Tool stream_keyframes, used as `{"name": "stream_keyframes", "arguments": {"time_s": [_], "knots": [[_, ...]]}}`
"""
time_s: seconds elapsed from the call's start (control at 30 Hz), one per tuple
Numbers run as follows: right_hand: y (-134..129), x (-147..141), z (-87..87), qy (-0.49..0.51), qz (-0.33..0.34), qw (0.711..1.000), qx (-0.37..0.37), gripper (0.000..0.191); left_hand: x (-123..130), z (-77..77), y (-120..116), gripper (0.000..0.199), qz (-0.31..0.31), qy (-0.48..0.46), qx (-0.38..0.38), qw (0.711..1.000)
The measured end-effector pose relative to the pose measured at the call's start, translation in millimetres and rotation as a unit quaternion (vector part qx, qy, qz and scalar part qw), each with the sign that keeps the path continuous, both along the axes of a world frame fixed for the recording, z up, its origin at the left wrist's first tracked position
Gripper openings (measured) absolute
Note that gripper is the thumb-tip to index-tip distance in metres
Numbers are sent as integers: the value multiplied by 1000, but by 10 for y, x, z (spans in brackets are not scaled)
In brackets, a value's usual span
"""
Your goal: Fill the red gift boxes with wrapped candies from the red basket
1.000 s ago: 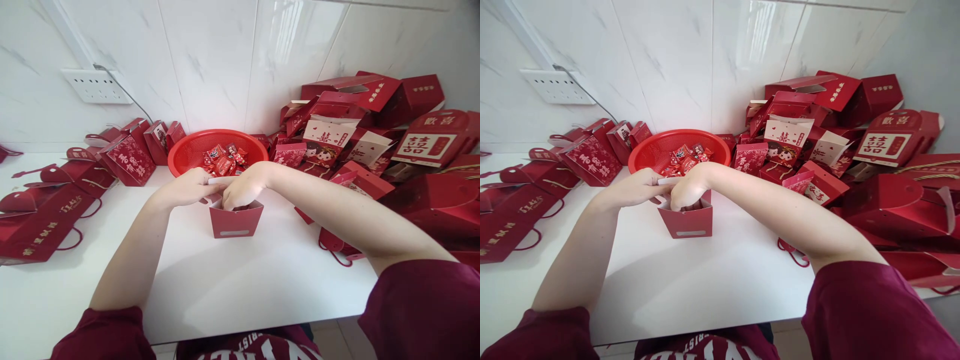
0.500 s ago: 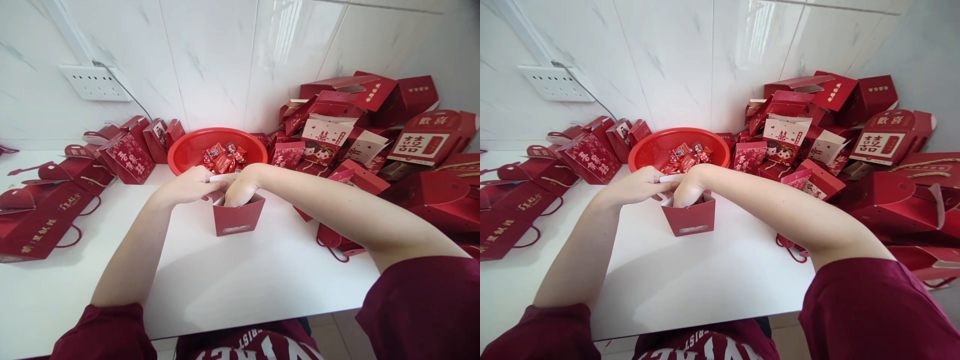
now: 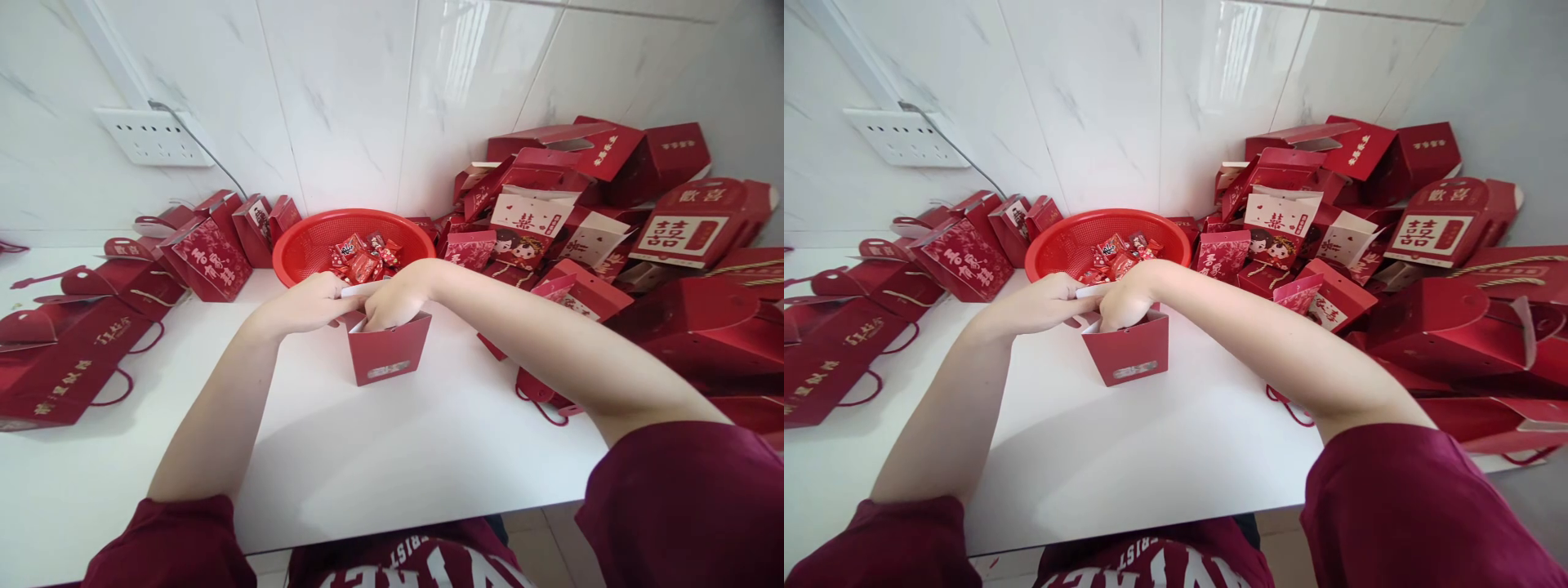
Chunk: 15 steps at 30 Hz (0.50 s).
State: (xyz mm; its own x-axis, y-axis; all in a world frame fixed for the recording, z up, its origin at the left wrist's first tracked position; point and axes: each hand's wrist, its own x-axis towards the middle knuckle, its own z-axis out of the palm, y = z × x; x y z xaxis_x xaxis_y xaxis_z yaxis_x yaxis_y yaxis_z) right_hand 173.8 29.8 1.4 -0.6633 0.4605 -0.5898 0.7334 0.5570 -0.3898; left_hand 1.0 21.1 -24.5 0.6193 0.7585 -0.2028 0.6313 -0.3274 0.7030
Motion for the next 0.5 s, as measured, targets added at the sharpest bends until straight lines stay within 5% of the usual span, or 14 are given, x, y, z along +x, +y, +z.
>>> {"name": "stream_keyframes", "arguments": {"time_s": [0.13,0.23,0.4,0.5], "knots": [[-238,259,252,126,-4,987,96,38,-14,7,1,32,-28,14,38,999],[-445,487,260,338,-59,923,175,28,-11,17,-23,37,-13,41,88,995],[-430,796,-113,572,-196,774,190,28,-8,52,-50,44,-9,37,100,994],[-184,919,-351,571,-276,741,221,29,-52,61,12,45,32,15,119,992]]}}
